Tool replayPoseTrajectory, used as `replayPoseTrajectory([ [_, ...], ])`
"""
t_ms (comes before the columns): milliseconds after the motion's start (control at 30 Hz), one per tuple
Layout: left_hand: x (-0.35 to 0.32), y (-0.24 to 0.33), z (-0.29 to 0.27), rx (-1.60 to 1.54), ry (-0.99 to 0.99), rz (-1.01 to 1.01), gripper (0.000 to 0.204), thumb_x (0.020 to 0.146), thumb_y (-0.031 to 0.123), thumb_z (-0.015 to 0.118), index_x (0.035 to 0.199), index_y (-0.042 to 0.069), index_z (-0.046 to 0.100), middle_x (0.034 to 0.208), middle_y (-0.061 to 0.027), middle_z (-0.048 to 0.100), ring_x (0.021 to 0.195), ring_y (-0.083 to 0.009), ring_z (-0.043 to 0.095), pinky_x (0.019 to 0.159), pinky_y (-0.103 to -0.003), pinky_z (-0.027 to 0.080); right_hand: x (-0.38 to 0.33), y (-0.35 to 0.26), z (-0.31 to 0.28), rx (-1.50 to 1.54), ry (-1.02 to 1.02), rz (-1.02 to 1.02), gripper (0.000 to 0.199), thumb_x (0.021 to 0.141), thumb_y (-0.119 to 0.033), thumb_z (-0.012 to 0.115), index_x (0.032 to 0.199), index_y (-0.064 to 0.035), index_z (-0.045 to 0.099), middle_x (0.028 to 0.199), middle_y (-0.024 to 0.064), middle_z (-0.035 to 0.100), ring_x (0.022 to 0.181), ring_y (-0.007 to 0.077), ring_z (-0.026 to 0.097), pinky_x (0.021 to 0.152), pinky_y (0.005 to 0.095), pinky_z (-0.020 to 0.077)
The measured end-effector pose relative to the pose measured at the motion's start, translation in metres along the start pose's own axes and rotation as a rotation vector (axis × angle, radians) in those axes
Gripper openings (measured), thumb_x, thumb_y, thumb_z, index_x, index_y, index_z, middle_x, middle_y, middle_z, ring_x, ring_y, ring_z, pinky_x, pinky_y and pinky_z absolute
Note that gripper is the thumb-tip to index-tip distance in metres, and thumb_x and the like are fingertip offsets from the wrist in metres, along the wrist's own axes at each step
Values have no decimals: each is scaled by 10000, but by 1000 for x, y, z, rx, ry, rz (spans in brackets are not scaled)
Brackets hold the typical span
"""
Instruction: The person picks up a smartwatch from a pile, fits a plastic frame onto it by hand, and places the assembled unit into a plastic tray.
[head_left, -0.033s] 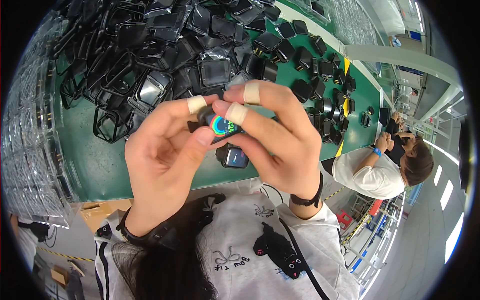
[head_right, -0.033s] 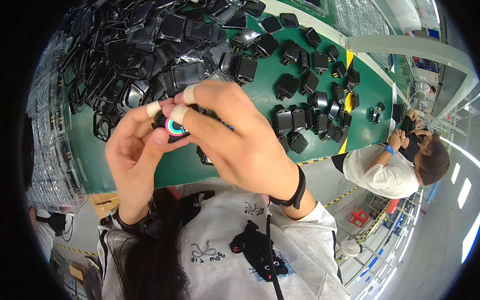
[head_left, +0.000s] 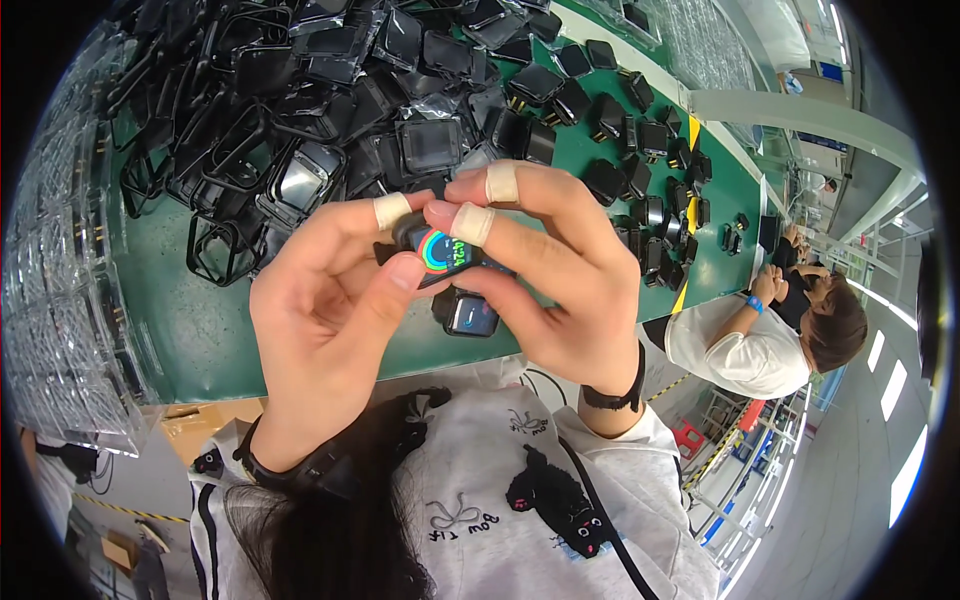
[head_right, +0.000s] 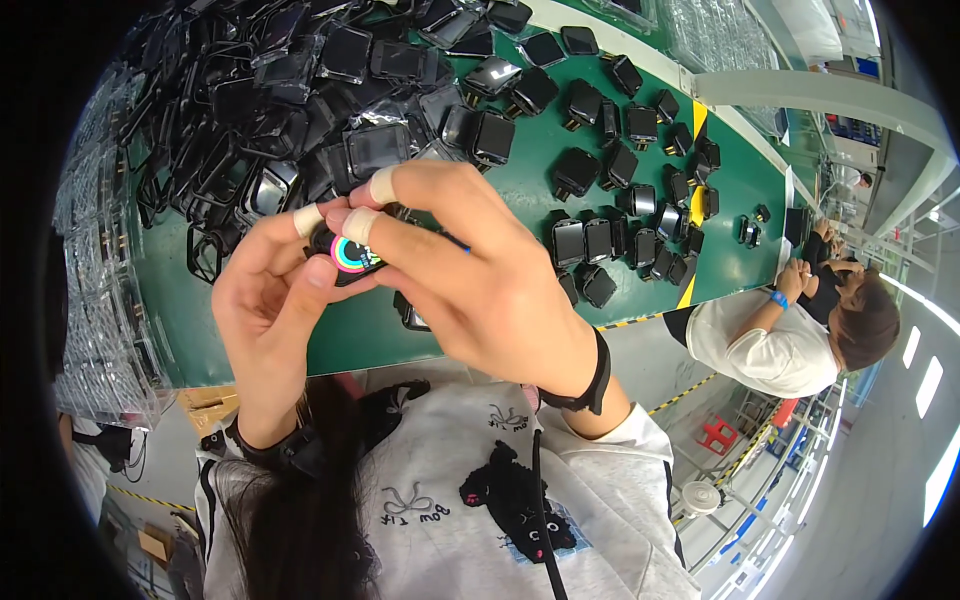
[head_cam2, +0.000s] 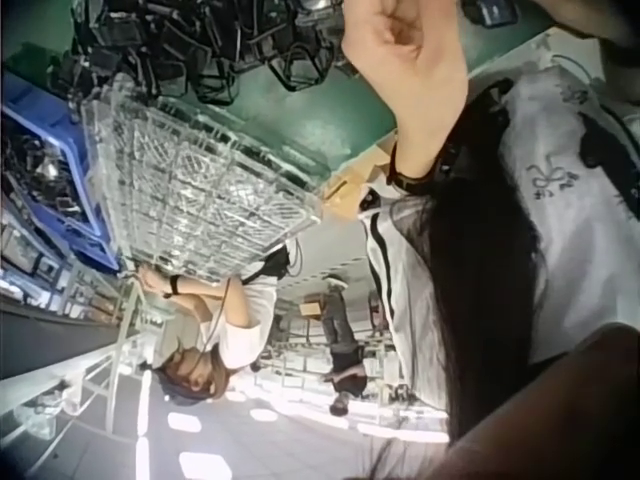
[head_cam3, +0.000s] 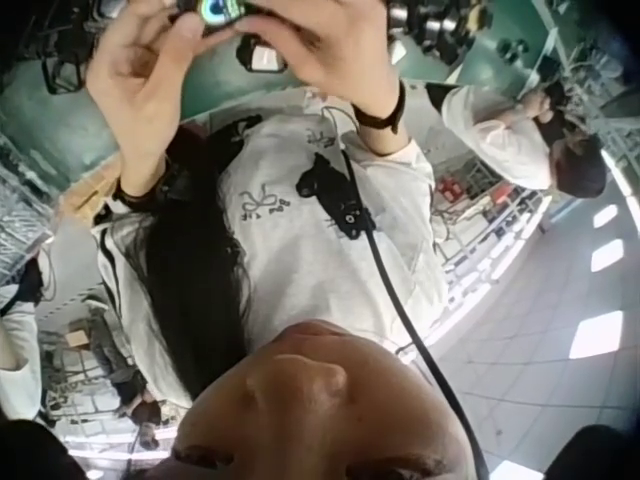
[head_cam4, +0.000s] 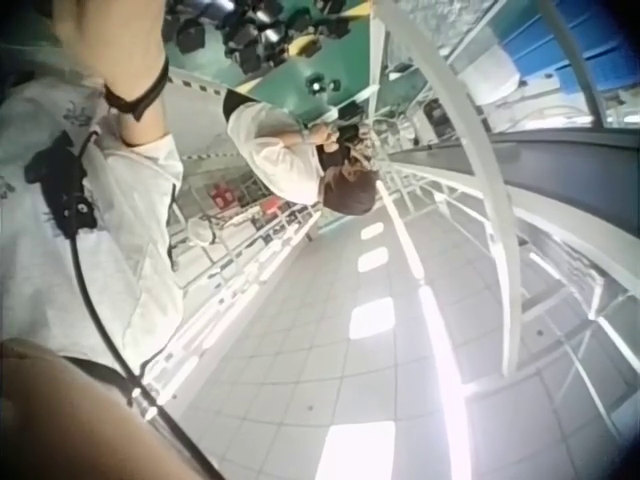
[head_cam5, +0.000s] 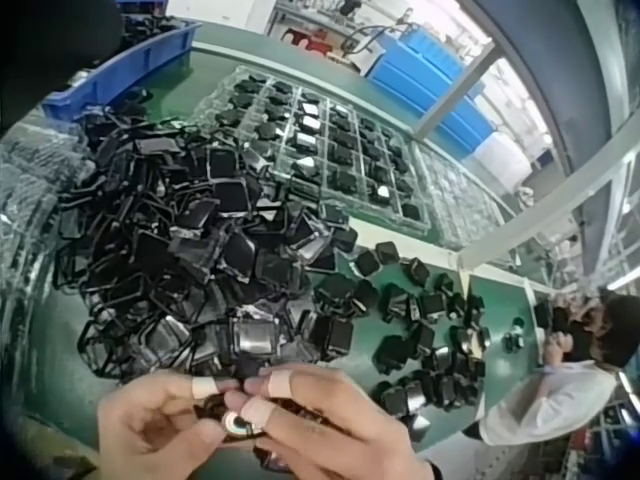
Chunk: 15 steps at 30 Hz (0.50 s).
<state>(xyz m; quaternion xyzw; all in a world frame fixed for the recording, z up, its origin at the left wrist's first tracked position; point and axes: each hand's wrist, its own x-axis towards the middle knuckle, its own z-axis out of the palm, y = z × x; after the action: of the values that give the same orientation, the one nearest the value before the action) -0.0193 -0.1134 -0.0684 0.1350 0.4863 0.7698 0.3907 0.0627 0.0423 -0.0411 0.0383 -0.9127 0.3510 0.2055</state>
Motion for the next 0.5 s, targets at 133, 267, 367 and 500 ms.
replayPoseTrajectory([
  [133,-1,-5,-11,-27,16,15,289,897,-8,560,1171,-79,499,1112,-153,603,963,-146,607,777,-250,526,3,6,-4,177,-48,191,415,656,48,725,1061,-5,652,1033,154,598,930,273,607,771,345,517],
  [267,-1,-1,-17,-47,122,87,282,906,19,557,1163,-81,499,1106,-158,601,964,-168,609,820,-300,539,24,20,-3,-7,-97,185,417,657,23,737,1063,-26,651,995,132,613,925,284,606,772,332,506],
  [367,2,4,-21,-111,276,138,287,913,34,547,1169,-84,495,1106,-161,598,972,-186,608,858,-349,543,35,28,5,-217,-79,163,423,642,2,753,1051,-32,651,976,126,617,919,299,603,771,321,502],
  [500,2,3,-27,-102,241,186,308,922,57,537,1185,-93,482,1117,-167,588,996,-211,602,893,-417,536,34,30,10,-348,-193,61,440,626,-3,759,1047,-45,638,1011,138,615,906,332,592,763,323,500],
])
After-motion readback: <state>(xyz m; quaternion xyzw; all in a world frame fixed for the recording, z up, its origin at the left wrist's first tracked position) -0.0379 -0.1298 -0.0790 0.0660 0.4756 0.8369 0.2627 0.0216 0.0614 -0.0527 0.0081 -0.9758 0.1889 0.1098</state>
